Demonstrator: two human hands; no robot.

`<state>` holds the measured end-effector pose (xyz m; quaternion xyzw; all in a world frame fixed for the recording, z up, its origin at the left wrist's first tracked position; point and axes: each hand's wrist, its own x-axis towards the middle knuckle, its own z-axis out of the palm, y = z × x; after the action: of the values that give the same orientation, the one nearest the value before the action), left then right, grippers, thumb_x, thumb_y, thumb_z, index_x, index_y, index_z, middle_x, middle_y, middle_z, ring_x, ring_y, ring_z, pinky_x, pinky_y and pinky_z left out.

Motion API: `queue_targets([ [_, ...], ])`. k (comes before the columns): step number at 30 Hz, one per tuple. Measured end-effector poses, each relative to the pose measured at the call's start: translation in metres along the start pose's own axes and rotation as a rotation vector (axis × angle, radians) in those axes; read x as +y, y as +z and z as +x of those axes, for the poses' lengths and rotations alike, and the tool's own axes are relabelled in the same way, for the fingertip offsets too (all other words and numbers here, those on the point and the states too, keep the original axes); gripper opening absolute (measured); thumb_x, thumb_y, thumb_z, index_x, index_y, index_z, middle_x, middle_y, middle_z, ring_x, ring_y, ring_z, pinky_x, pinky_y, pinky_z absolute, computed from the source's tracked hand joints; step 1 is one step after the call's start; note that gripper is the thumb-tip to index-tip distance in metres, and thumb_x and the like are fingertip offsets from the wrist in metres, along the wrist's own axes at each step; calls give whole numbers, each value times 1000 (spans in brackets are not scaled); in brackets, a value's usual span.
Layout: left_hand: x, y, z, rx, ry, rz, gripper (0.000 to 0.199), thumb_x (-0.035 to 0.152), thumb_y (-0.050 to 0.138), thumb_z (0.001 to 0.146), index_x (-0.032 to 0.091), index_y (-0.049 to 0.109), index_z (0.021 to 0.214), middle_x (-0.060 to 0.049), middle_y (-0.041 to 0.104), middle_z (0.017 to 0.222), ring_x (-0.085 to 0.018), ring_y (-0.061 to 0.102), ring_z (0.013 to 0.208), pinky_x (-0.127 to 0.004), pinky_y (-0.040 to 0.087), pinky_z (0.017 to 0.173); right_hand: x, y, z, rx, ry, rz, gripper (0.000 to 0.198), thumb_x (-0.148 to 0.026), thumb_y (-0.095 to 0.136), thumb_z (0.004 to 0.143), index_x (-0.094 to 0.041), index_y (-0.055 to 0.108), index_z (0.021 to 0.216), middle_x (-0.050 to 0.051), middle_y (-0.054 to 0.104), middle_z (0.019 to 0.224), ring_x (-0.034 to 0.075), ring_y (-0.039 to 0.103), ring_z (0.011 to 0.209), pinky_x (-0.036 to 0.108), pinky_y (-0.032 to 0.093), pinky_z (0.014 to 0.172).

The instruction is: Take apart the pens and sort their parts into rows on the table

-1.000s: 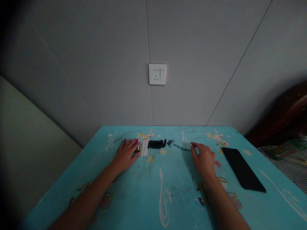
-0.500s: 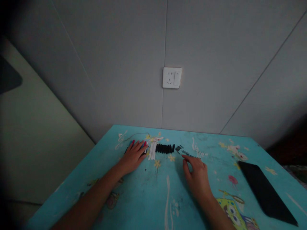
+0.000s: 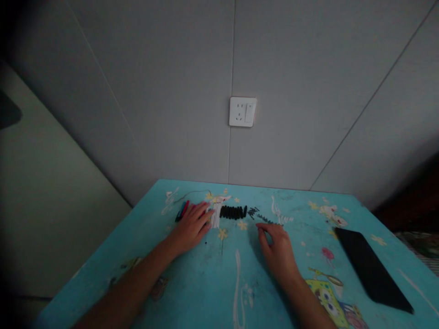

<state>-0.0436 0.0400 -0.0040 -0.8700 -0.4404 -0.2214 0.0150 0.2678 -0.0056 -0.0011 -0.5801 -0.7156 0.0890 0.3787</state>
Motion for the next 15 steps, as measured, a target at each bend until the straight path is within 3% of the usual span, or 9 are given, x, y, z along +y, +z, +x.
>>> queue_targets([
  [3,20,-8,2,-33,209,-120,34,28,43,98,22,55,129,-10,57,129,-25,46,126,-47,35,109,-6,-1,-3,-91,16,84,28,-34,48,94,-21,68,107,8,71,103,24,65,95,37,52,84],
  [8,54,-12,-2,-121,437,-177,32,28,51,95,22,56,126,-9,61,123,-24,51,120,-43,40,105,-31,2,-9,-406,-154,200,26,-27,46,95,-22,68,109,6,71,102,20,65,92,32,50,85],
  [15,64,-1,-5,-162,505,-174,24,23,49,95,21,60,116,-7,66,108,-21,58,109,-37,45,97,-44,10,-8,-510,-172,231,24,-24,45,95,-22,69,96,4,70,91,18,64,84,30,49,80],
])
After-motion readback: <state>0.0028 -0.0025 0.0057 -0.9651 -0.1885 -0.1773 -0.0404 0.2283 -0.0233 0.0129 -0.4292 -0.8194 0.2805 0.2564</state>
